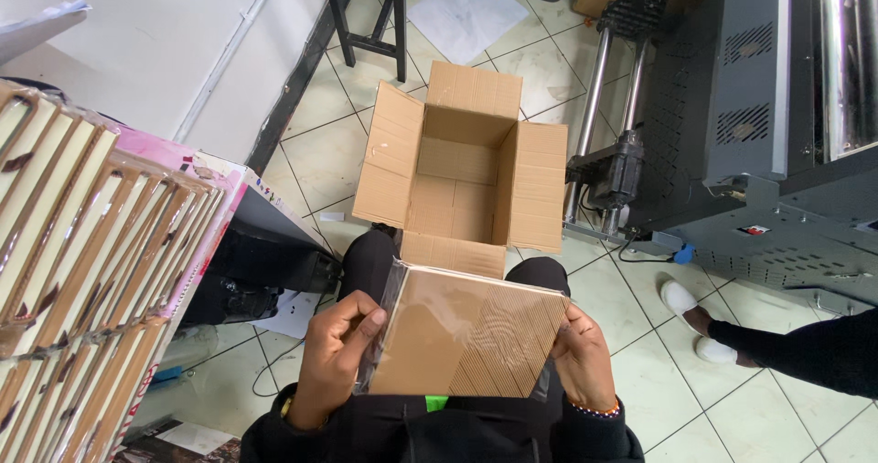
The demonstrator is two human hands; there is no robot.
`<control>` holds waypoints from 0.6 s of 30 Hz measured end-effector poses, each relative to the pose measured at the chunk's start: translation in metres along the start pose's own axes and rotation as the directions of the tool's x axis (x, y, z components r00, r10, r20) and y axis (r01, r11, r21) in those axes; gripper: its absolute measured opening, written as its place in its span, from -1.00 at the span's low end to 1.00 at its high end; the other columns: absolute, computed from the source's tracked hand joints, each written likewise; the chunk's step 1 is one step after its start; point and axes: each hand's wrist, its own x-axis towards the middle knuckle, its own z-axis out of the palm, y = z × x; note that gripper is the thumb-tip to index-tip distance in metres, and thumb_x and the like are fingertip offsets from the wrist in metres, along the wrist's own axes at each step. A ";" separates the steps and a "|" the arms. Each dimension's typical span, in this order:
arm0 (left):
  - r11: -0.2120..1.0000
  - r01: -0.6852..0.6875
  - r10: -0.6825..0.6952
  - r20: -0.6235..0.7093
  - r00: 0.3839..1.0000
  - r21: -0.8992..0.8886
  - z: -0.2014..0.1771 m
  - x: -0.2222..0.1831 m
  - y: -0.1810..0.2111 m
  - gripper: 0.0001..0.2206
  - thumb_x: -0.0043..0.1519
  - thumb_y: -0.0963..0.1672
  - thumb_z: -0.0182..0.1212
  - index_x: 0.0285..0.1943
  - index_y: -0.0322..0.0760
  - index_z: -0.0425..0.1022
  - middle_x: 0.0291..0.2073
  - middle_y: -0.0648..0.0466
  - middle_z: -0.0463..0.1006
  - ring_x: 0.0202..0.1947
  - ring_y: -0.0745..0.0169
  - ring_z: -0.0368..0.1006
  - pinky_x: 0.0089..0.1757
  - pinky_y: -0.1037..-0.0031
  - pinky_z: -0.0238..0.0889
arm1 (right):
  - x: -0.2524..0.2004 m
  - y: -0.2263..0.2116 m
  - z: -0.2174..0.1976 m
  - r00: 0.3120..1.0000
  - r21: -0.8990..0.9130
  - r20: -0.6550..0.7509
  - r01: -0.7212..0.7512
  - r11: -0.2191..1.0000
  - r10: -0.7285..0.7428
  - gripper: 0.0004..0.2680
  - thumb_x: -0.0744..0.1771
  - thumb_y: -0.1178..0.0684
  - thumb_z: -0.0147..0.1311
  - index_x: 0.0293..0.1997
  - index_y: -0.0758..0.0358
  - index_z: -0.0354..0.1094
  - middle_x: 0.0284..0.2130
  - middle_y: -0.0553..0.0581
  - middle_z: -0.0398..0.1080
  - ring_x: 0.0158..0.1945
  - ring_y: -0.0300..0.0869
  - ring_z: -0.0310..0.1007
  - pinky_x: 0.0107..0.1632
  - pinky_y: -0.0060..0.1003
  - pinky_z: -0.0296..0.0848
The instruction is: The person removes the plastic film from notebooks and places them into a cardboard box on the floor.
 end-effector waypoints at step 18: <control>0.958 -0.032 0.019 -0.049 0.999 -0.284 0.004 0.007 0.015 -0.72 0.40 -0.08 -0.01 -0.38 -0.27 0.35 -0.49 0.10 0.34 -0.44 0.32 0.22 -0.30 0.50 0.09 | 0.011 0.046 0.011 0.956 0.432 0.245 -0.258 0.864 0.163 -0.46 0.36 0.20 0.12 0.48 0.50 -0.12 0.31 0.32 0.25 0.30 -0.08 0.34 0.28 -0.27 0.37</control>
